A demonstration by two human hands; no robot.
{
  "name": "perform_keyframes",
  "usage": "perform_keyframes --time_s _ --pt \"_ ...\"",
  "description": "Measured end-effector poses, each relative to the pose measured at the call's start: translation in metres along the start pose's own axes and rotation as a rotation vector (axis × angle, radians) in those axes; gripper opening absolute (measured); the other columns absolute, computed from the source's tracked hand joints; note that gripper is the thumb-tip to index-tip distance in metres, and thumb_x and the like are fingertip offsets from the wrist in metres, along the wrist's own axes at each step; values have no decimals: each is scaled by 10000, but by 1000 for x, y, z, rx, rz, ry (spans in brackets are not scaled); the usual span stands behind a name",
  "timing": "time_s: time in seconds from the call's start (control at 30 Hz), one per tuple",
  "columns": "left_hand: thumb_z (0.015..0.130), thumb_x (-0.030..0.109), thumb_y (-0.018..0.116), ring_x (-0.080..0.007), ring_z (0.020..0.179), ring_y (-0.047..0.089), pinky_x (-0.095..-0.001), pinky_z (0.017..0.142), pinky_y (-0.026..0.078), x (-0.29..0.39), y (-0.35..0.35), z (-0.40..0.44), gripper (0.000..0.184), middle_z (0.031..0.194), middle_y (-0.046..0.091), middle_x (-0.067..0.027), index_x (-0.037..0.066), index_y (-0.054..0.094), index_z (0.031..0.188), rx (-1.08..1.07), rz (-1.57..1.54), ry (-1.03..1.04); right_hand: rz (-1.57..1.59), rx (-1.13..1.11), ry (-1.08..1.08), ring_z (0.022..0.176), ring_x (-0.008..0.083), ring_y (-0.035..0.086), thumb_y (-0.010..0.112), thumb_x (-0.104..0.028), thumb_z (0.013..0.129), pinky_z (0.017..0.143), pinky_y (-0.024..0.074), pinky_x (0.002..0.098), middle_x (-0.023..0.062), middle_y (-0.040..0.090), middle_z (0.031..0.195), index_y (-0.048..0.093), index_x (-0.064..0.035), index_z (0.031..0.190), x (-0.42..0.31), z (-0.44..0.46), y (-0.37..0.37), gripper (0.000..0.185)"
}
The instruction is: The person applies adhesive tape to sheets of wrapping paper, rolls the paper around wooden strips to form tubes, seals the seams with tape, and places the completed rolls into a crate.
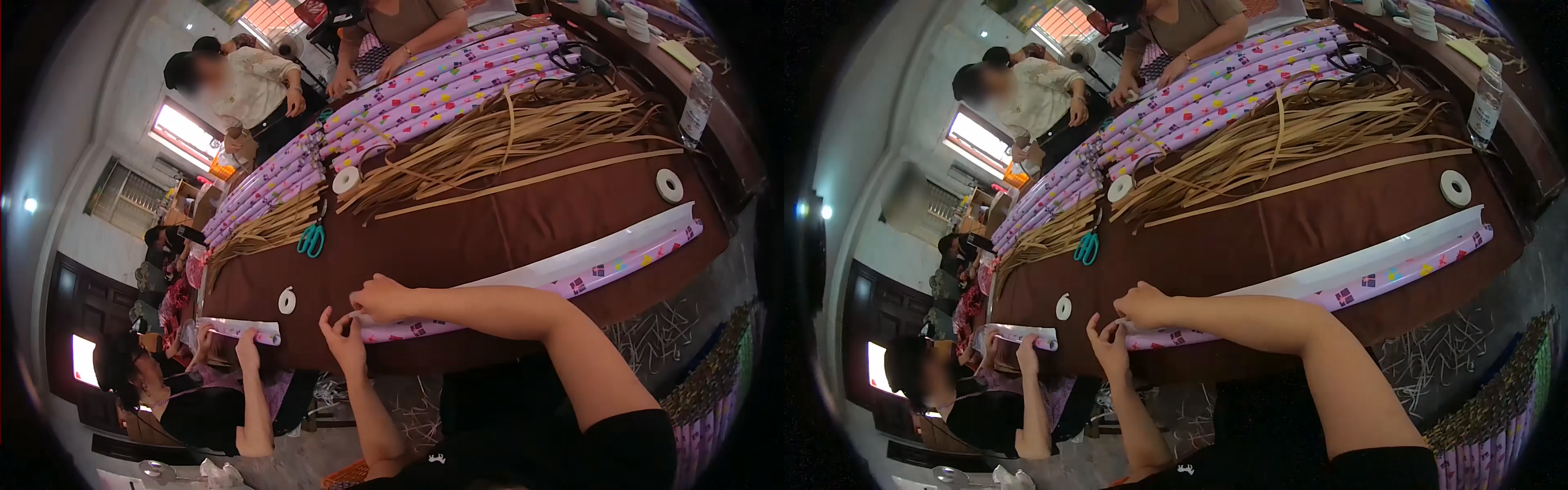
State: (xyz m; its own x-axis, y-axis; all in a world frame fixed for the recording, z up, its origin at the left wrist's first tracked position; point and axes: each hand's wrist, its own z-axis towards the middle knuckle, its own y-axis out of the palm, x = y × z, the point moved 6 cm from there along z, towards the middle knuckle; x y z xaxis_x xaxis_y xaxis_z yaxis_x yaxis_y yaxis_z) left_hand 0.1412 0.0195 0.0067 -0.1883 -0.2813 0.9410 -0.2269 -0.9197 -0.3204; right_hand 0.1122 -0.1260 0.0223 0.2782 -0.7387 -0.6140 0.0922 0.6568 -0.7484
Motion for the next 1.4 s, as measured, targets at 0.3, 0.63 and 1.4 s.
perform_keyframes --time_s 0.3,0.63,1.4 --pt "812 -126 638 -180 954 625 -307 922 483 -7 -8 19 808 1005 658 -152 54 229 1484 -131 -302 -237 -229 255 -303 939 195 548 684 -265 811 836 394 355 7 631 861 696 -149 854 -15 -9 -10 124" --pt "824 -101 653 -154 960 627 -291 924 472 -7 0 12 780 981 653 -105 67 252 1471 -92 -292 -157 -223 320 -445 895 177 539 690 -186 742 820 402 329 -22 617 797 684 -144 734 -21 -10 -11 43" --pt "798 -143 655 -151 924 642 -266 860 522 -8 -5 9 911 1029 629 -145 81 149 1523 -50 -407 -179 -518 414 -490 875 166 509 623 -176 729 800 396 316 -13 573 758 623 -111 705 -42 -15 -10 70"
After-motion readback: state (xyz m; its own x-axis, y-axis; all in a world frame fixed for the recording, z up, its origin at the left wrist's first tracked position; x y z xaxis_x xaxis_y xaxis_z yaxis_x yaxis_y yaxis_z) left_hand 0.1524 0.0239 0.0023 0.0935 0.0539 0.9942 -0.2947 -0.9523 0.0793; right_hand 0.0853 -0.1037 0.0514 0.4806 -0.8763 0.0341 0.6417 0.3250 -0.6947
